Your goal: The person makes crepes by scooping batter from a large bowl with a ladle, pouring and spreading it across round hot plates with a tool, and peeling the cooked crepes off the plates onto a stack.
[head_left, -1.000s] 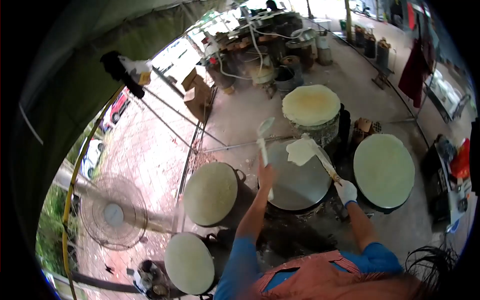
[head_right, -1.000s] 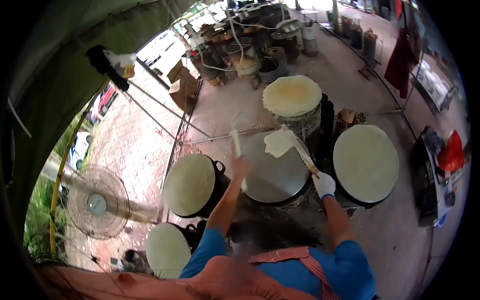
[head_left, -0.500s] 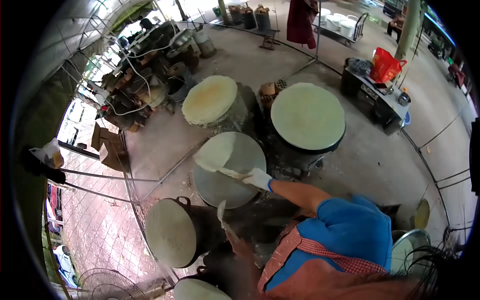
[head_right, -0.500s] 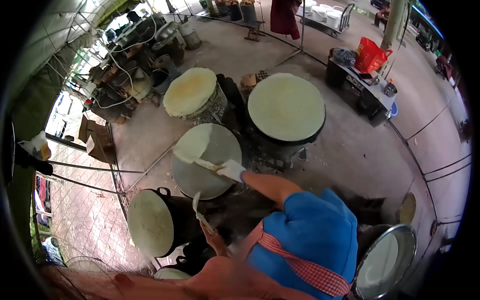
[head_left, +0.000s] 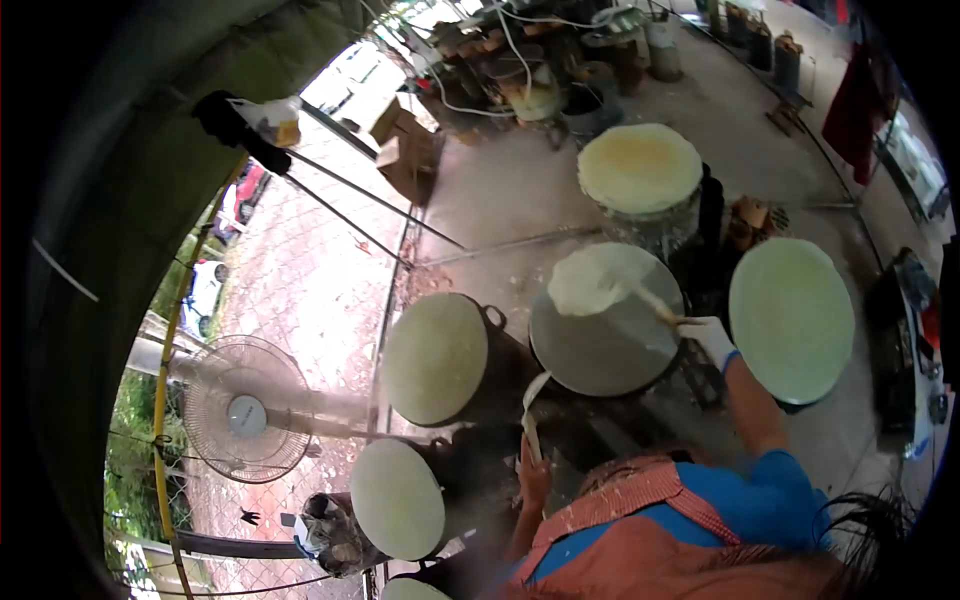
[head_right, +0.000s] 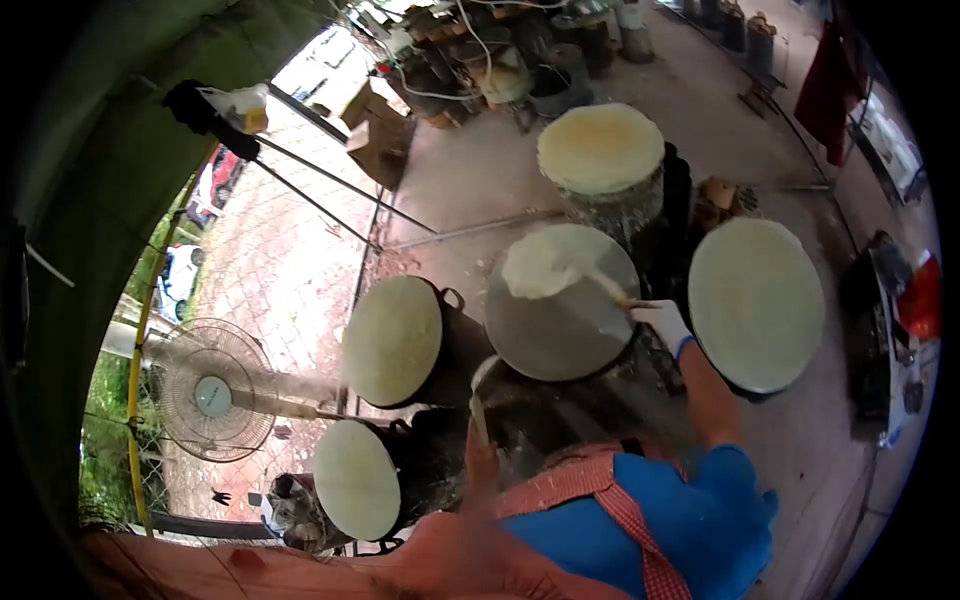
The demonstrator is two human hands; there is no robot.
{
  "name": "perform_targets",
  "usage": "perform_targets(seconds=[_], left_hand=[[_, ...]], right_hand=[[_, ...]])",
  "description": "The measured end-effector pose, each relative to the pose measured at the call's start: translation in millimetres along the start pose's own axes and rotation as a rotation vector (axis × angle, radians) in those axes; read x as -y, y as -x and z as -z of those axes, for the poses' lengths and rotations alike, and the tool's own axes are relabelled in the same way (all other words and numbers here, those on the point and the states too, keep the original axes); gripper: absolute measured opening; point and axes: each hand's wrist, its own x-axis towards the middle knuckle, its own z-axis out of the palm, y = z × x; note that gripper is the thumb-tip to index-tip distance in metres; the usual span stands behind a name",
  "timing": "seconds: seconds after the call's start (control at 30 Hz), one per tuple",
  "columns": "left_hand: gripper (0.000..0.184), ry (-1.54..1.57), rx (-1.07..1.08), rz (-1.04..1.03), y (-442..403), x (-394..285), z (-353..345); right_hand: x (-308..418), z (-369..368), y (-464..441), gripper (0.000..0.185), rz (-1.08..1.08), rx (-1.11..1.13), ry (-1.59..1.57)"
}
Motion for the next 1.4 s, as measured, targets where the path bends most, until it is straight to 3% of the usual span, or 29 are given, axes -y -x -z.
perform_targets(seconds=[0.03,0.1,0.17,0.2,0.27,0.3,0.33,0.37,0.4,0.47,0.53,0.67,0.7,0.73,0.8,0.87,0.9,0.93,1.0,1.03,1.07,1.1,1.13,1.17,1.23,1.27,1.3,1.37,1.4], left_hand=[[0.066,-0.106,-0.093,-0.095,3,9,2],[0.065,0.177,0.046,0.236,11,-8,15],[0.064,0.533,0.112,0.564,13,-26,21],[0.064,0.745,0.104,0.728,17,-28,25],[0.065,0.897,0.081,0.88,38,-36,21],[0.065,0.828,0.069,0.863,47,-38,21],[0.066,0.755,0.057,0.84,54,-36,20],[0.067,0.599,0.104,0.801,69,-12,13],[0.068,0.664,0.101,0.808,81,6,5],[0.069,0.804,0.09,0.81,91,23,-8],[0.069,0.761,0.051,0.857,93,17,-9],[0.069,0.909,0.095,0.906,107,17,5],[0.067,0.762,0.063,0.944,117,30,-4],[0.066,0.823,0.059,0.94,120,38,-7],[0.065,0.948,0.049,0.934,131,46,-11],[0.064,0.872,0.032,0.878,136,49,-12],[0.063,0.847,0.019,0.85,138,49,-18],[0.063,0.786,-0.004,0.871,142,49,-24],[0.063,0.658,-0.047,0.91,151,56,-27],[0.063,0.878,0.009,0.916,167,78,-26],[0.063,0.802,-0.001,0.904,166,70,-20],[0.063,0.725,-0.001,0.895,155,39,-7],[0.063,0.65,0.002,0.886,151,21,-2],[0.064,0.604,0.004,0.916,157,26,-6],[0.064,0.488,-0.01,0.984,176,50,-8],[0.064,0.568,-0.043,0.987,185,61,-8],[0.064,0.659,-0.087,0.987,196,71,-14],[0.063,0.729,-0.167,1.002,209,69,-35],[0.061,0.691,-0.19,1.025,214,66,-41]], right_hand=[[14,-15,-5,0.029,-0.065,0.006,0.067],[47,-35,14,0.025,-0.226,0.001,0.214],[-6,-38,-8,0.026,-0.123,0.183,0.451],[8,-51,1,0.028,-0.378,0.144,0.298],[19,-22,-5,0.031,-0.236,0.239,0.344],[19,-5,-21,0.027,-0.106,0.249,0.262],[78,-7,-8,0.016,-0.259,0.166,0.322],[88,-13,-25,0.016,-0.264,0.111,0.184],[90,-14,-32,0.016,-0.281,0.051,0.052],[62,-27,-37,0.017,-0.287,0.198,0.342],[60,-37,-18,0.02,-0.549,0.288,0.248],[52,7,-58,0.014,-0.224,0.306,0.345],[73,7,-71,0.018,-0.451,0.222,0.406],[70,12,-91,0.019,-0.393,0.24,0.285],[97,-30,-77,0.012,-0.435,0.222,0.434],[57,-38,-66,0.014,-0.367,0.375,0.47],[57,-27,-57,0.023,-0.566,0.421,0.366],[49,-16,-56,0.024,-0.54,0.467,0.488],[37,7,-74,0.025,-0.189,0.561,0.447],[41,14,-90,0.02,-0.126,0.538,0.408],[36,11,-123,0.011,-0.277,0.41,0.632],[54,-1,-143,0.017,-0.544,0.368,0.667],[87,-25,-121,0.019,-0.346,0.321,0.41],[104,-47,-114,0.019,-0.322,0.308,0.545],[108,-49,-92,0.021,-0.407,0.471,0.639],[106,-54,-87,0.023,-0.435,0.565,0.689],[83,-37,-93,0.033,-0.6,0.576,0.786],[23,17,-94,0.033,-0.325,0.708,0.603],[60,15,-79,0.032,-0.422,0.695,0.661]])
